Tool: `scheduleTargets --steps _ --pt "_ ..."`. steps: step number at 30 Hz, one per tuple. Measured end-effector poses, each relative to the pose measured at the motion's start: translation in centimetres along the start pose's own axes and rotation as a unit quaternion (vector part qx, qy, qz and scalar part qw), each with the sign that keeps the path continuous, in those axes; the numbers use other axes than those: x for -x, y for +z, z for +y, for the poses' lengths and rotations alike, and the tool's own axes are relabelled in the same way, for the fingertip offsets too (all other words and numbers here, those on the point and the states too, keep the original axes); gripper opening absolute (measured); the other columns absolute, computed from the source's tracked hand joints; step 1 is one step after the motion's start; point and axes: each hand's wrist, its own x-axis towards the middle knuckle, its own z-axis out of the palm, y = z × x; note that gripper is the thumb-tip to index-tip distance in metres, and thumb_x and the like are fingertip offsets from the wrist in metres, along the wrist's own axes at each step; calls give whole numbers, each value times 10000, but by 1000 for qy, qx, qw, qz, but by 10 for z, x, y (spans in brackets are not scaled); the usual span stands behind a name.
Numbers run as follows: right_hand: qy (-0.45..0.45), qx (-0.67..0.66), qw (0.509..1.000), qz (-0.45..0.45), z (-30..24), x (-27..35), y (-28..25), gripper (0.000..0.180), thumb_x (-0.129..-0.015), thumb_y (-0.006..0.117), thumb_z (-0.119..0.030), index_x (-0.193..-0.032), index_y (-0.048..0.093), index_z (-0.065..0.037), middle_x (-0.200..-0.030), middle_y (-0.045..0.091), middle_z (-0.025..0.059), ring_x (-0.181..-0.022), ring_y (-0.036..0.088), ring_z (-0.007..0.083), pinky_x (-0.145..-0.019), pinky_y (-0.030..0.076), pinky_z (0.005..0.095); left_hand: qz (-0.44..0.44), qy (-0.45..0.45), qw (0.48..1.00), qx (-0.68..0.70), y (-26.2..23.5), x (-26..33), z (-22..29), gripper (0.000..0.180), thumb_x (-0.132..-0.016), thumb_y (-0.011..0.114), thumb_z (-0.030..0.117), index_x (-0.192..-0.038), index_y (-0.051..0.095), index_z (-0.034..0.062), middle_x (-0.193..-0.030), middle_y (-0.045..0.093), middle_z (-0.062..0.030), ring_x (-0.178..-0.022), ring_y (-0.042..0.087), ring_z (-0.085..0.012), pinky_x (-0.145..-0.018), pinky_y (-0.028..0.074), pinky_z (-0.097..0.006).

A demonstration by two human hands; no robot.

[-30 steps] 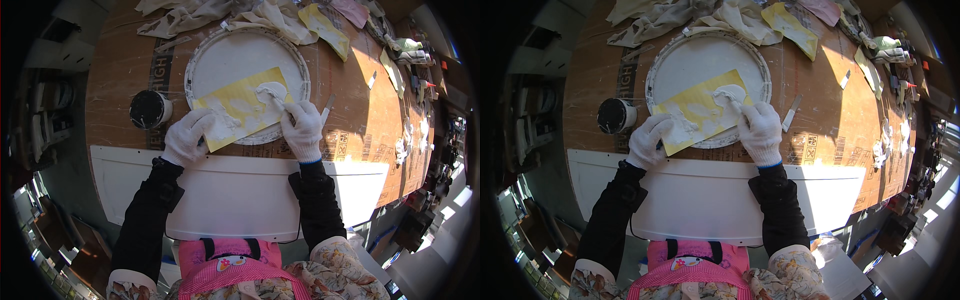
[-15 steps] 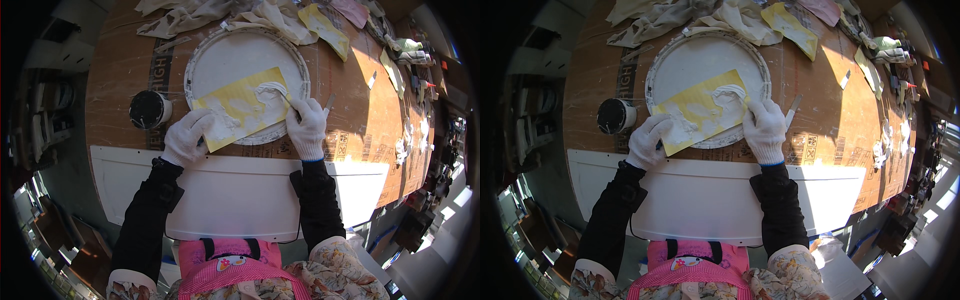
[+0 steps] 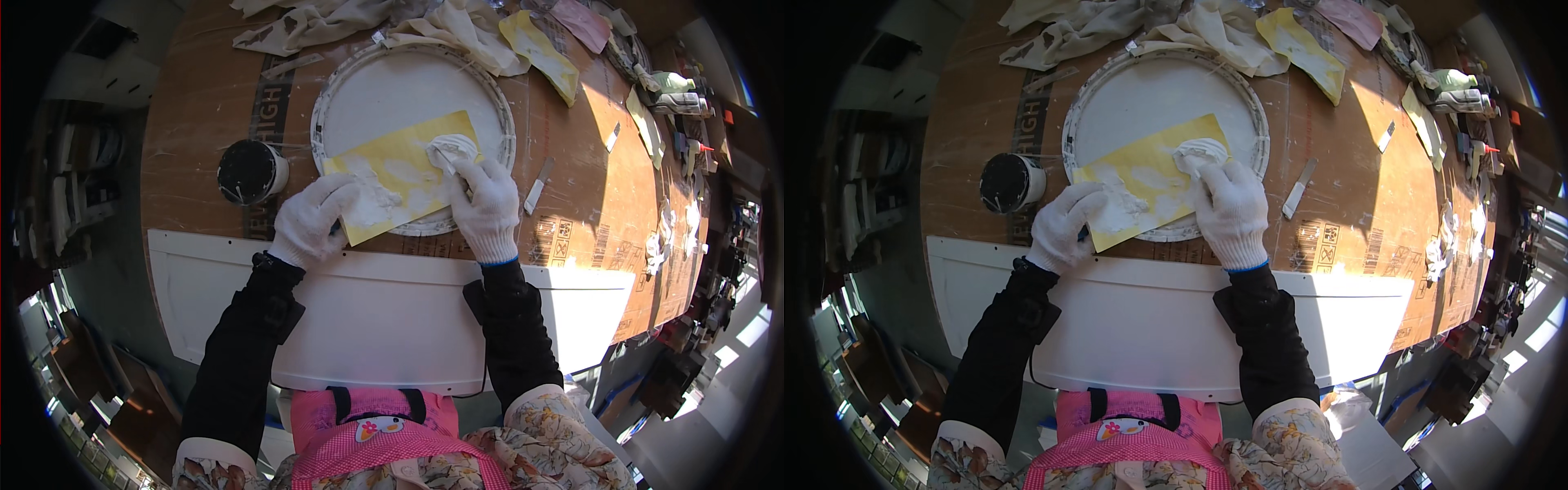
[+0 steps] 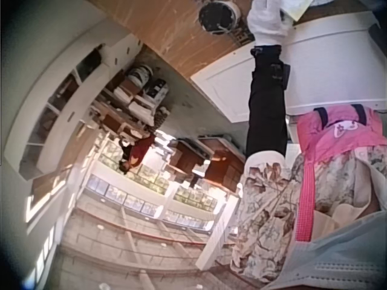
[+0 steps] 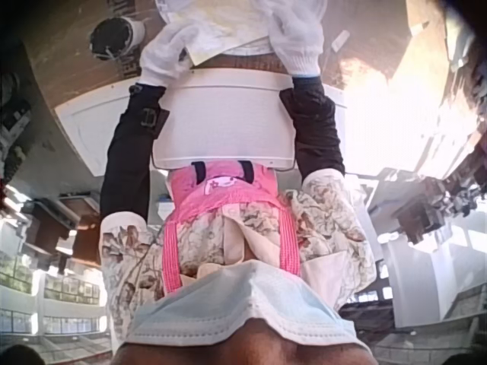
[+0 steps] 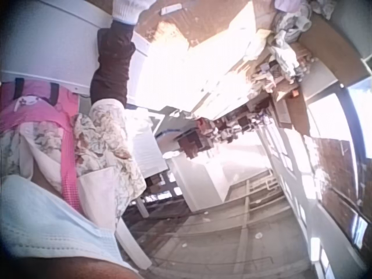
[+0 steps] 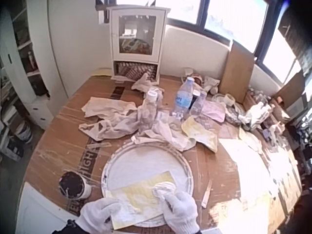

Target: Applying filler to small holes in a wooden panel, sanding it smooth, and cleaning the surface with a cloth and liquid.

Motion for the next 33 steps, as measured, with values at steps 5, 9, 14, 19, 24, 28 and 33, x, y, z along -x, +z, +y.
scheduleTargets --steps 5,9,14,19,24,28,33 --pt "28 -6 1000 -7 5 -2 1 158 -811 729 -85 -968 714 -85 -807 598 111 -774 619 332 -675 500 438 4 6 1000 -5 1 0 -2 522 -687 787 68 -1186 637 91 -1231 655 -102 -968 700 -316 -774 597 -378" --pt "42 6 999 1 10 -3 -1 177 -792 728 -73 -968 717 -81 -819 606 123 -791 626 343 -692 510 441 2 4 1000 -14 1 -1 0 512 -684 784 67 -1174 639 91 -1220 659 -101 -959 701 -315 -769 597 -377" --pt "53 31 998 13 17 -5 -10 192 -787 715 -60 -978 715 -77 -835 614 129 -809 629 351 -706 510 449 15 8 1000 -8 1 -3 1 497 -684 775 59 -1161 640 91 -1195 666 -98 -938 700 -317 -752 596 -378" --pt "51 32 998 29 18 -6 -16 199 -783 699 -43 -980 712 -72 -832 614 132 -805 625 353 -701 503 451 11 10 1000 -8 1 -3 1 507 -683 785 63 -1166 637 93 -1201 663 -95 -944 701 -317 -755 596 -379" --pt "60 29 997 25 12 2 -22 175 -789 686 -32 -960 708 -57 -812 606 131 -790 621 335 -690 494 440 1 1 1000 -6 0 -1 1 519 -682 799 66 -1174 634 95 -1216 655 -97 -976 695 -321 -777 595 -383" --pt "65 18 997 22 12 9 -26 170 -791 686 -29 -958 711 -53 -813 605 128 -783 618 330 -692 496 434 -4 -3 1000 -7 0 0 1 520 -683 801 66 -1175 634 95 -1221 651 -100 -998 690 -326 -791 594 -388" --pt "53 41 998 21 19 14 -29 156 -798 702 -29 -953 709 -51 -826 608 119 -813 620 316 -710 498 421 -2 0 1000 -9 0 -1 1 514 -676 799 57 -1164 640 91 -1218 652 -103 -1001 689 -329 -794 594 -386"
